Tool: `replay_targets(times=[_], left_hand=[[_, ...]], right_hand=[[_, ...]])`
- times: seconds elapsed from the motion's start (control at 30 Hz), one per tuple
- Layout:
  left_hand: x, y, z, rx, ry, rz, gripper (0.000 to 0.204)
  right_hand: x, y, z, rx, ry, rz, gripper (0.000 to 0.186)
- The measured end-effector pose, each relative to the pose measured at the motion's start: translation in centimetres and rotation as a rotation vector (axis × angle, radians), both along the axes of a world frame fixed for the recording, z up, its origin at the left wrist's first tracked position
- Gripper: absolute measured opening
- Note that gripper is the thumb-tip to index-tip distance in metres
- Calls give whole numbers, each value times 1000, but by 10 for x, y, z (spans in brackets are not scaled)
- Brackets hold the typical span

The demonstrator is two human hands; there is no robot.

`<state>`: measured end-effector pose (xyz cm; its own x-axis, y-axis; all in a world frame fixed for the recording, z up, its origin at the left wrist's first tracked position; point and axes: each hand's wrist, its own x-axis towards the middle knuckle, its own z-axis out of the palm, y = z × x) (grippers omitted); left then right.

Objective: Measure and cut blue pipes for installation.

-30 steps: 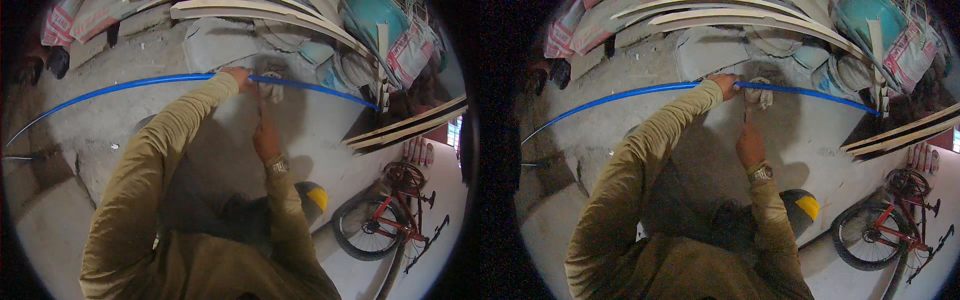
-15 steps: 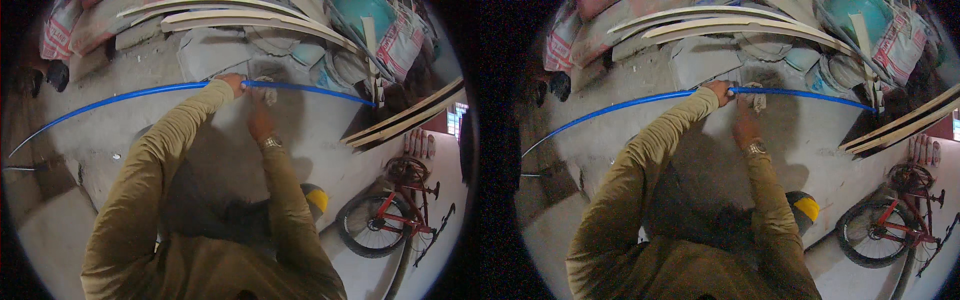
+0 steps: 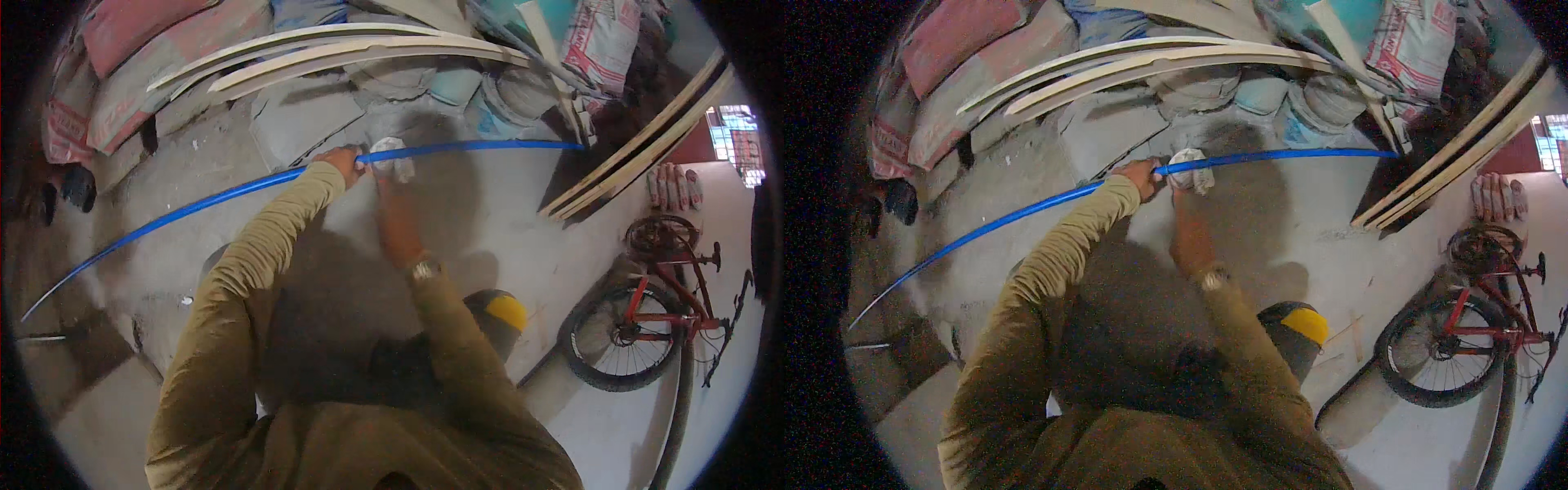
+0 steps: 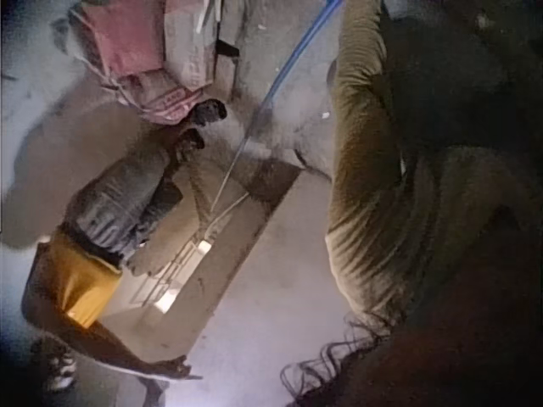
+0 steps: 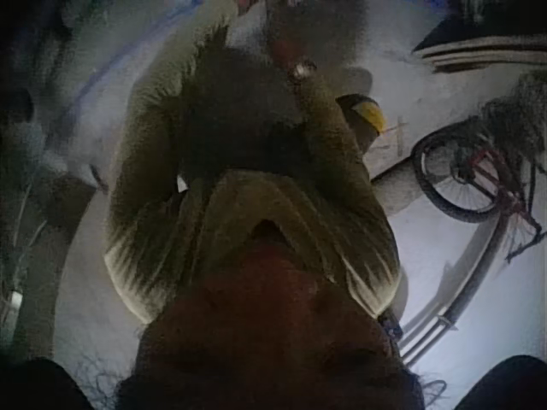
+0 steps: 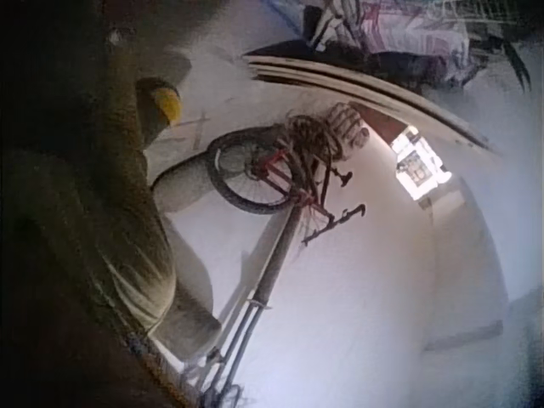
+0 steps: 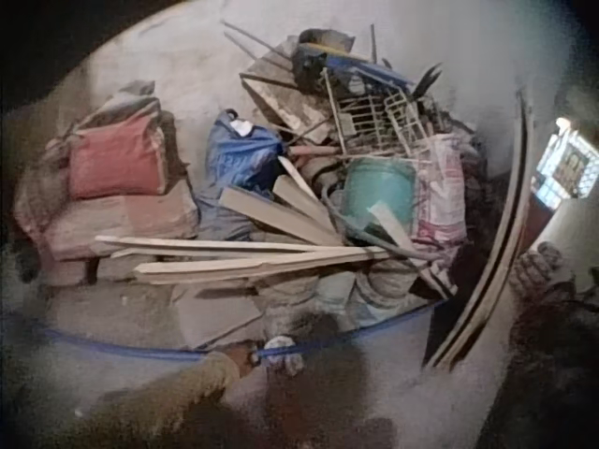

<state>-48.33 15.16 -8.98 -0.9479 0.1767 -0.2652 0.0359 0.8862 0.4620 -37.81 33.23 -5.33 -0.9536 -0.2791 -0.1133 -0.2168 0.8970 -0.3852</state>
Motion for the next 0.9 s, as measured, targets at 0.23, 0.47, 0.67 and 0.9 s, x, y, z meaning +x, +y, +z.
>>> replay_targets(times=[0.23,0.47,0.67,0.9], left_hand=[[-2,-3,19,9,-85,3,46],[-2,0,1,-6,0,-4,31],[-1,7,-5,9,-10,-7,28],[7,-2,4,50,66,-8,33]], right_hand=[[-19,-15,2,-38,-71,-39,75],[19,11,0,-309,79,194,73],[-7,0,-6,-137,-7,20,76],[-12,-14,17,-139,-103,-3,78]])
